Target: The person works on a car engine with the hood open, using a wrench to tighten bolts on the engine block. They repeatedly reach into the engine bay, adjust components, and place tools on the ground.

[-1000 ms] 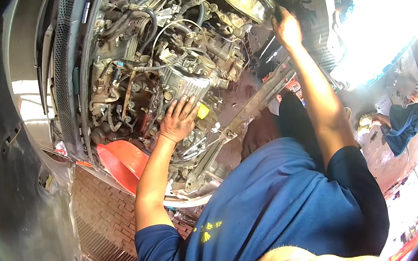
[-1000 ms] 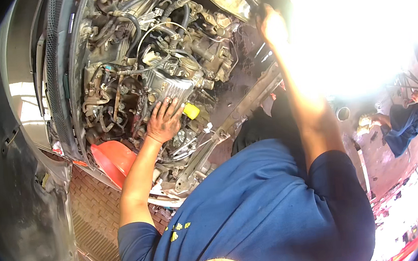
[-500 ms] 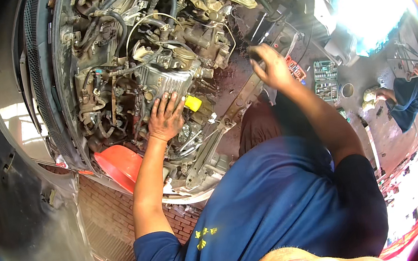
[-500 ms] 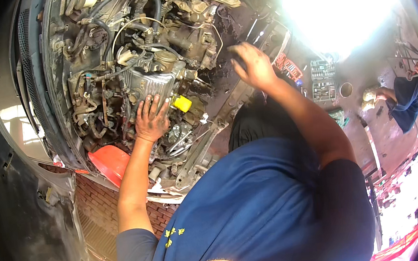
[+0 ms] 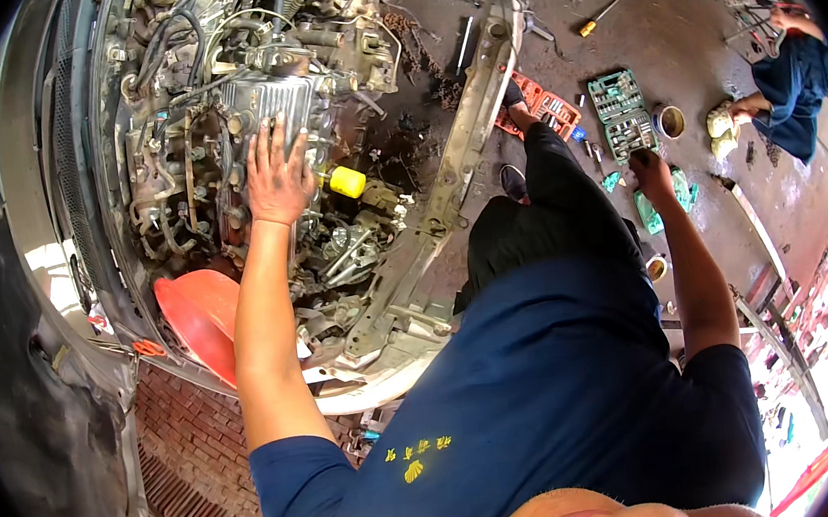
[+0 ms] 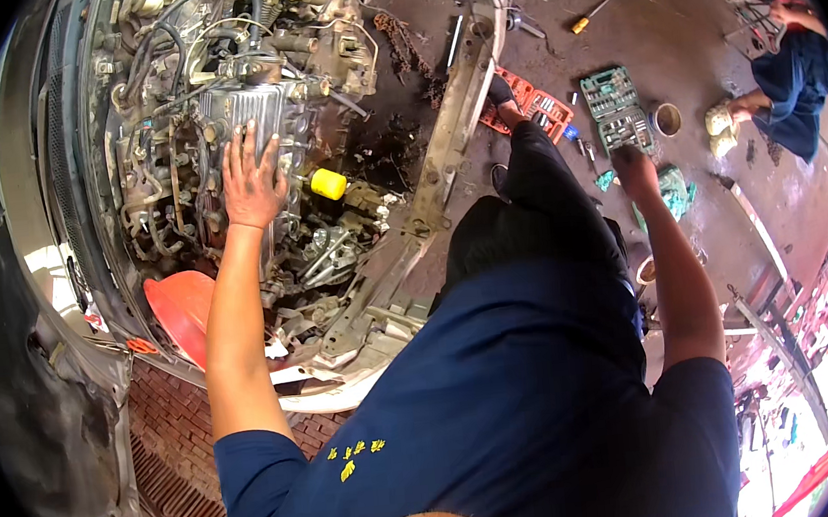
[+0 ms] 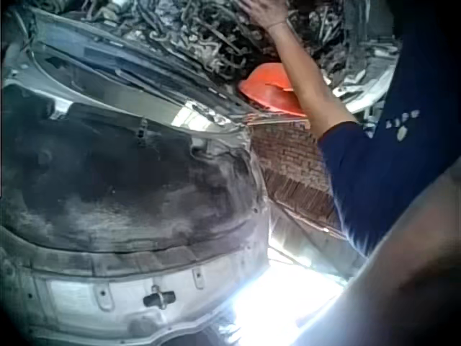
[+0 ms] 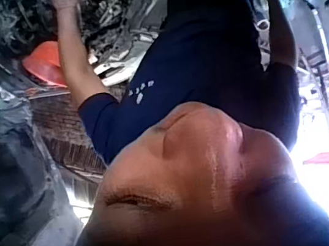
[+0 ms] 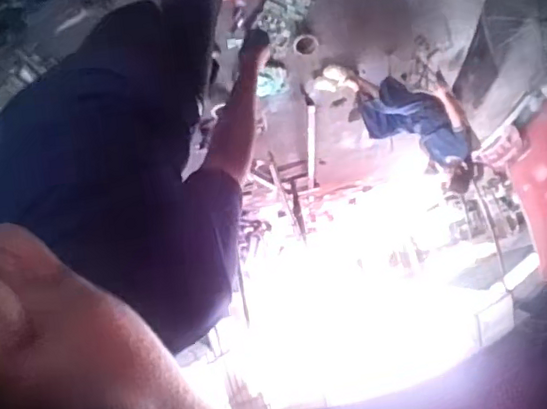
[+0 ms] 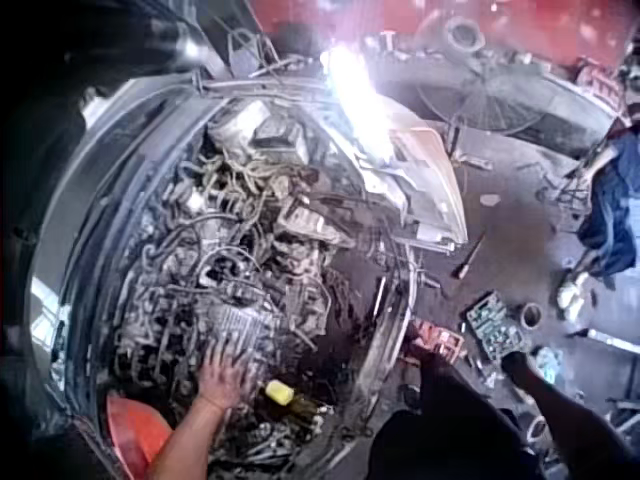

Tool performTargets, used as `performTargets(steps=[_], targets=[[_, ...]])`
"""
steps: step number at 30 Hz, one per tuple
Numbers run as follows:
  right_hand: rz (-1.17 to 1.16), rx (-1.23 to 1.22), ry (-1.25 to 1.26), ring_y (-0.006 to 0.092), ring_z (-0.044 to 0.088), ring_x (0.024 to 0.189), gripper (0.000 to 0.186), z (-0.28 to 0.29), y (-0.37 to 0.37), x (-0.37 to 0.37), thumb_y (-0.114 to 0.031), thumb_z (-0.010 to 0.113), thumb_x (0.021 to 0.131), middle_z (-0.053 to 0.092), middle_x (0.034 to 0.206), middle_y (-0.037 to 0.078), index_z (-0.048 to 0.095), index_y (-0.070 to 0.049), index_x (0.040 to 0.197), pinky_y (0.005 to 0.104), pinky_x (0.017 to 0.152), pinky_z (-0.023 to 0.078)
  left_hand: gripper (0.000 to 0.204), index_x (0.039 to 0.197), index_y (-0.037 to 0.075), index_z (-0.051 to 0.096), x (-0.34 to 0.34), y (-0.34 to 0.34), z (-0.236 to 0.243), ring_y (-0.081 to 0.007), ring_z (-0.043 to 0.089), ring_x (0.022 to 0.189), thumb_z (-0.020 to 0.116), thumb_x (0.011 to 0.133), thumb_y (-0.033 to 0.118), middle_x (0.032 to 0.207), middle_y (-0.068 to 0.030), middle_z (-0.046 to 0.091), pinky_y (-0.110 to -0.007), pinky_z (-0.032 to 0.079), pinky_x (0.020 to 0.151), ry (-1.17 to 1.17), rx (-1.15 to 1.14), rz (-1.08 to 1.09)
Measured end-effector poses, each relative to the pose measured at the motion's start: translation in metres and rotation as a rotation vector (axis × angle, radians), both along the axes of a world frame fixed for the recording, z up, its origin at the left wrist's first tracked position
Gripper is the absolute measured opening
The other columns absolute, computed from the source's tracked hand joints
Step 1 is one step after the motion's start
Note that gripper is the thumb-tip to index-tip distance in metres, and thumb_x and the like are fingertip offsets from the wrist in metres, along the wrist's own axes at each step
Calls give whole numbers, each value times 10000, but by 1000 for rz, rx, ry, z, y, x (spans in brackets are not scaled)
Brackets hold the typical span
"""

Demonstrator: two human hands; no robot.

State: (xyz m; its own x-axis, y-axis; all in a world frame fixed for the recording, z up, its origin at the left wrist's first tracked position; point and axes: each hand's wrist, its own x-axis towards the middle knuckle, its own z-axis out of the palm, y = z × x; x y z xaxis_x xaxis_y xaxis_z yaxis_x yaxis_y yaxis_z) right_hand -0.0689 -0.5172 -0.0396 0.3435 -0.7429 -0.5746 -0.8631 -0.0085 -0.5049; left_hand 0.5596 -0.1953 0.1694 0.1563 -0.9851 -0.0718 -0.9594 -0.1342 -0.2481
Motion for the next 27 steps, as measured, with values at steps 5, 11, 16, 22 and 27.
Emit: performTargets(steps=[5, 11, 16, 22, 27], targets=[[292, -28, 328, 379, 703, 776, 346, -62, 53, -239, -339, 590, 923, 724, 902, 236, 716, -20, 969, 498, 727, 521, 703, 1487, 164, 489, -2, -14, 9, -403, 392, 1479, 714, 823, 224, 1567, -210, 437, -546, 323, 1223, -19, -162, -54], [-156, 168, 391, 277, 737, 835, 266, -79, 127, -350, -286, 635, 931, 765, 890, 137, 761, -57, 983, 418, 750, 585, 698, 1503, 179, 509, -8, -19, -14, -386, 431, 1465, 679, 827, 222, 1584, -182, 454, -520, 344, 1222, -40, -147, -4], [-95, 42, 324, 333, 741, 899, 370, -71, 82, -227, -361, 618, 947, 773, 997, 181, 757, -56, 1104, 460, 806, 558, 688, 1509, 192, 518, -10, -22, -5, -394, 413, 1471, 686, 845, 258, 1603, -200, 423, -522, 332, 1228, -85, -74, 19], [-270, 152, -176, 194, 685, 781, 372, 4, -4, -19, -305, 639, 1002, 745, 949, 133, 708, 17, 1177, 358, 758, 543, 707, 1550, 241, 500, -8, -19, -12, -404, 378, 1480, 689, 872, 314, 1624, -205, 388, -530, 305, 1237, -110, 9, 58], [-119, 193, -238, 184, 673, 774, 377, -1, -38, 27, -306, 648, 1003, 744, 925, 112, 710, 12, 1196, 360, 752, 538, 755, 1553, 248, 495, -4, -20, -9, -404, 405, 1443, 717, 834, 301, 1622, -199, 379, -528, 326, 1227, -131, 15, 51]])
